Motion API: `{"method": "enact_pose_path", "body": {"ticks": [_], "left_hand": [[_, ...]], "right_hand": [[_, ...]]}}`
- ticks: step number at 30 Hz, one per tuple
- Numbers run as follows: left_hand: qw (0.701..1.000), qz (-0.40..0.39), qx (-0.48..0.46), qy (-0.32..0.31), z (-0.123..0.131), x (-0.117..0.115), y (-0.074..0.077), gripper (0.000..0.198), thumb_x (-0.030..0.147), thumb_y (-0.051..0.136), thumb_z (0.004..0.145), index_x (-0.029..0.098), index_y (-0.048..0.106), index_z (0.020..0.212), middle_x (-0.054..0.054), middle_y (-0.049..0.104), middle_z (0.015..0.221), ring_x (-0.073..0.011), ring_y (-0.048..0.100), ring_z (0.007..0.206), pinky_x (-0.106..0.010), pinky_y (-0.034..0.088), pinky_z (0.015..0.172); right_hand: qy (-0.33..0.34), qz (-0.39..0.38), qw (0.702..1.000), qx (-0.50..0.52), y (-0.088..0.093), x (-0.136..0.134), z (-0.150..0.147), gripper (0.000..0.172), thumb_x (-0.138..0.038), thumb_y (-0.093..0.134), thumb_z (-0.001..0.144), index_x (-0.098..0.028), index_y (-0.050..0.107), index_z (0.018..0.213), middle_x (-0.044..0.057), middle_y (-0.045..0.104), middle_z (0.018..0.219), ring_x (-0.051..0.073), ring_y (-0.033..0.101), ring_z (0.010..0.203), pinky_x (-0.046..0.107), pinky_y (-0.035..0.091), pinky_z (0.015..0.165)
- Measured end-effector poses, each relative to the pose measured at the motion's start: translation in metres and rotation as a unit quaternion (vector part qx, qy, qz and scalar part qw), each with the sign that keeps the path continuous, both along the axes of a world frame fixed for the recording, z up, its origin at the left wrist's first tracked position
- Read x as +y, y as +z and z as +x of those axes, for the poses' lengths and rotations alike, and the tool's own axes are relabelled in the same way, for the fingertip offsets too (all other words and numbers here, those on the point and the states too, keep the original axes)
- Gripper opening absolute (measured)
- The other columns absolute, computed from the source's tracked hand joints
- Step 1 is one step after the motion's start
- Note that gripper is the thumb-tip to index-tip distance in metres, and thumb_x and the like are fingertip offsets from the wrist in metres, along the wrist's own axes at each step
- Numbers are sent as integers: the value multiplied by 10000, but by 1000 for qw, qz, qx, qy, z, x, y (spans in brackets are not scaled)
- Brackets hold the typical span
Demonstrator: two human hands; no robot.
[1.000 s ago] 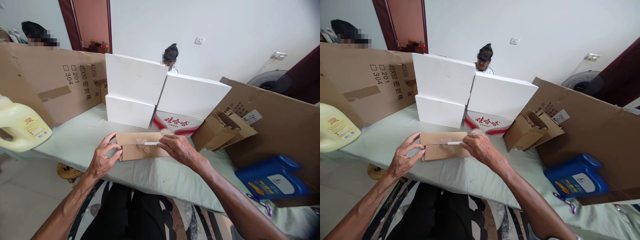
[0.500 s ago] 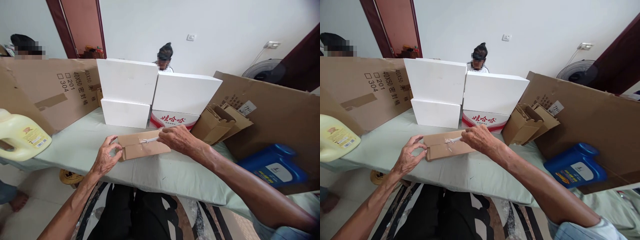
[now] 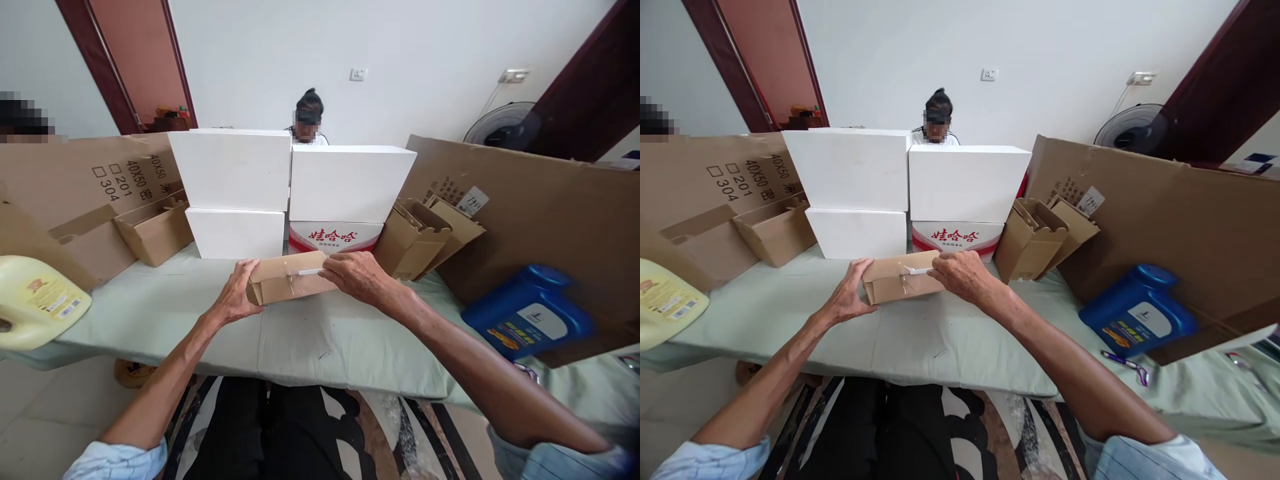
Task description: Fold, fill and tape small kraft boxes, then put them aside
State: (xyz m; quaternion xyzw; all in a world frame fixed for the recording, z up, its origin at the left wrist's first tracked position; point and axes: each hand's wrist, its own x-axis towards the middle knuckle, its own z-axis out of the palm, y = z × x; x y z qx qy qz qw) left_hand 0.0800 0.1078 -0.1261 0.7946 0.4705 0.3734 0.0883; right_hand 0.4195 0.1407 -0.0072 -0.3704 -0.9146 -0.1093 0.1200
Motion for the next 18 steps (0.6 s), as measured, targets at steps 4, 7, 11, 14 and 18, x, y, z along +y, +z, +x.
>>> {"method": "enact_pose_path", "body": {"ticks": [4,7,11,14,18], "left_hand": [[1000,25,-8,11,-4,-30,0,1135,279,919,734,264,293,1681,-191,460,1566,-397,532,1481,-560,536,1184],[999,30,-10,34,-15,-62,3,1154,286,919,735,280,273,1691,-174,466,1563,-380,542,1468,-536,535,1189],[997,29,-6,67,-28,-89,8,1170,283,931,713,286,284,1687,-167,488,1552,-381,573,1432,-521,553,1163],[997,30,2,77,-33,-97,7,1158,263,924,699,280,305,1677,-163,508,1523,-382,588,1410,-516,561,1150],[997,29,-1,68,-34,-100,3,1136,251,900,702,269,310,1673,-169,502,1520,-382,585,1417,-494,578,1125]], "right_hand": [[37,-1,999,28,0,-13,1,530,-450,364,1189,-181,631,819,56,617,793,150,407,663,350,174,629],[62,3,998,30,5,-25,-13,538,-447,360,1193,-180,636,818,53,592,775,152,393,667,357,161,637],[92,9,995,37,7,-37,-36,556,-428,362,1198,-179,620,772,37,539,727,144,319,636,374,138,650],[106,9,994,22,6,-39,-40,559,-418,363,1203,-182,606,758,30,544,724,139,283,626,376,132,651],[85,1,996,11,15,-34,-23,592,-487,370,1199,-186,599,744,38,569,711,132,305,599,369,141,639]]}}
